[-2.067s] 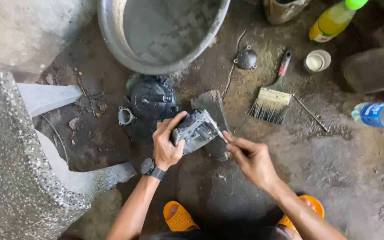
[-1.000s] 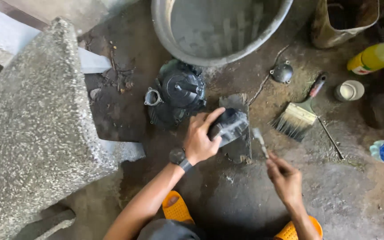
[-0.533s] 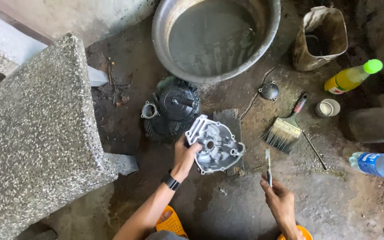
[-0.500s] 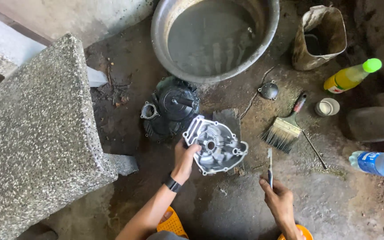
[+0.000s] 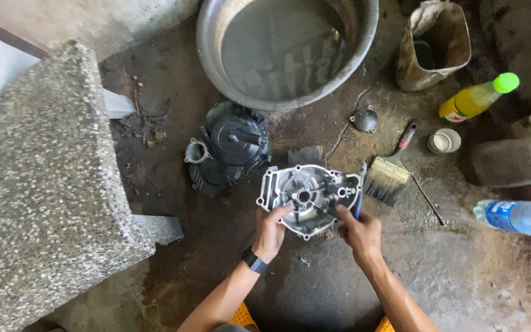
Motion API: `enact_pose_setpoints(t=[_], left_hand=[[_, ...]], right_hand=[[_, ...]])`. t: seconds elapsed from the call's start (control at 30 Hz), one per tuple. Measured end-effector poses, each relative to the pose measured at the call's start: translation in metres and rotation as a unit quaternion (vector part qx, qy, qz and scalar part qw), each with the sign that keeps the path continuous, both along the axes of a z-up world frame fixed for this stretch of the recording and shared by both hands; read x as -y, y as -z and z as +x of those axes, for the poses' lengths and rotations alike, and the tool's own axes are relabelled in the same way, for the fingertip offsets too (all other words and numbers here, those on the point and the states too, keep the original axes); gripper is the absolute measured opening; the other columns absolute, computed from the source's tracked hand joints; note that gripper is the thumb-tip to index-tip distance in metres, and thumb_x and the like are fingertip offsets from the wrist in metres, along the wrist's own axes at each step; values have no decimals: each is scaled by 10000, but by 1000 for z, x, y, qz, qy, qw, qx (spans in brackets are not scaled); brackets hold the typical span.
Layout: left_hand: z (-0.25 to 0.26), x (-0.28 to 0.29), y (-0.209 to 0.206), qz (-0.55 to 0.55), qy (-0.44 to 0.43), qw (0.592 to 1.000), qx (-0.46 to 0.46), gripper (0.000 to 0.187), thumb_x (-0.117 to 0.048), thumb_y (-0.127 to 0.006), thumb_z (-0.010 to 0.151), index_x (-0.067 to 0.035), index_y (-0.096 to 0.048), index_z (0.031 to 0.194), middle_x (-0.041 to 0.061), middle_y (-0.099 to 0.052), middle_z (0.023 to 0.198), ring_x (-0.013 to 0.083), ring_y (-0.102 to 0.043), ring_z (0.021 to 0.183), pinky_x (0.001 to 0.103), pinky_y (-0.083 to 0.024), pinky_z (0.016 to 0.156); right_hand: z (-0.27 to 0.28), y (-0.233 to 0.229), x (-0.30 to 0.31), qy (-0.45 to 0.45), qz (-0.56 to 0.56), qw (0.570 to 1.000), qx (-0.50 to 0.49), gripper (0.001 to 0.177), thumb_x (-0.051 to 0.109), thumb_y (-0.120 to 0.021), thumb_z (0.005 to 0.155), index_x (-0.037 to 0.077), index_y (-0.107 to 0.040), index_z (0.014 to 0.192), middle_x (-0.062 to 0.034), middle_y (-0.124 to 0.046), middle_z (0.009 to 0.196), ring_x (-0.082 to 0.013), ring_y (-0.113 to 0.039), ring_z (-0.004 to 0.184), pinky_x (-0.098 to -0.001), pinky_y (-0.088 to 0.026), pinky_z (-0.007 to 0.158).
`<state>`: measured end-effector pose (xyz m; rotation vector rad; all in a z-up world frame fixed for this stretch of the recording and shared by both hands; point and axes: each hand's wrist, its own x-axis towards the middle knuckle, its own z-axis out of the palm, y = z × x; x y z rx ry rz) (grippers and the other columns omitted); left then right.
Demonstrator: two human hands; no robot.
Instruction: Cleaning and scrubbing internal motorcycle engine components using brushes and water.
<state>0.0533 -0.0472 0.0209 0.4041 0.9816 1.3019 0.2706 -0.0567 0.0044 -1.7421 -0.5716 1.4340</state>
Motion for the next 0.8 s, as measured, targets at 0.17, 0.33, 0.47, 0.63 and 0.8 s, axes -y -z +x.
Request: enact_pose_setpoints(t=[0.17, 0.33, 0.47, 0.63, 0.8], left_hand=[[-15, -3, -4, 51, 87, 993, -58, 441, -118, -733, 845, -10, -622, 1259, 126, -702, 1207, 218, -672, 1086, 417, -536, 966], [-44, -8, 3, 156, 151, 976, -37, 585, -232, -757, 941, -22, -521, 1433, 127, -589, 1393, 225, -580, 1276, 426, -471, 1129], [-61, -44, -44, 58, 179, 977, 103, 787, -436, -683, 945, 8, -431, 1544, 154, -512, 1550, 244, -541, 1365, 390, -415, 1161], [-60, -90, -68, 105, 368, 900, -208, 817, -393, -717, 914, 29, -403, 1539, 152, -573, 1507, 203, -580, 1333, 342, -430, 1141], [-32, -95, -72, 106, 425, 857, -271, 797, -280, -846, 710, 29, -543, 1379, 176, -711, 1238, 231, -673, 1087, 363, -547, 981]], right_hand=[[-2, -1, -24, 1, 43, 999, 32, 231, 171, -700, 880, -57, -720, 850, -61, -632, 604, -114, -526, 473, -277, -361, 405], [12, -18, -50, -31, 77, 992, 96, 175, 108, -623, 872, -32, -726, 899, -65, -678, 645, -136, -538, 473, -307, -426, 413], [24, -38, -63, -109, 147, 958, 220, 183, 97, -626, 904, -62, -716, 920, -78, -679, 675, -97, -590, 581, -297, -488, 521], [31, -37, -70, -154, 219, 928, 258, 157, 80, -632, 897, -55, -707, 926, -56, -669, 667, -78, -586, 592, -290, -490, 534], [28, -21, -72, -174, 243, 930, 212, 146, 94, -652, 890, -42, -682, 932, -4, -611, 670, -60, -541, 587, -272, -458, 498]])
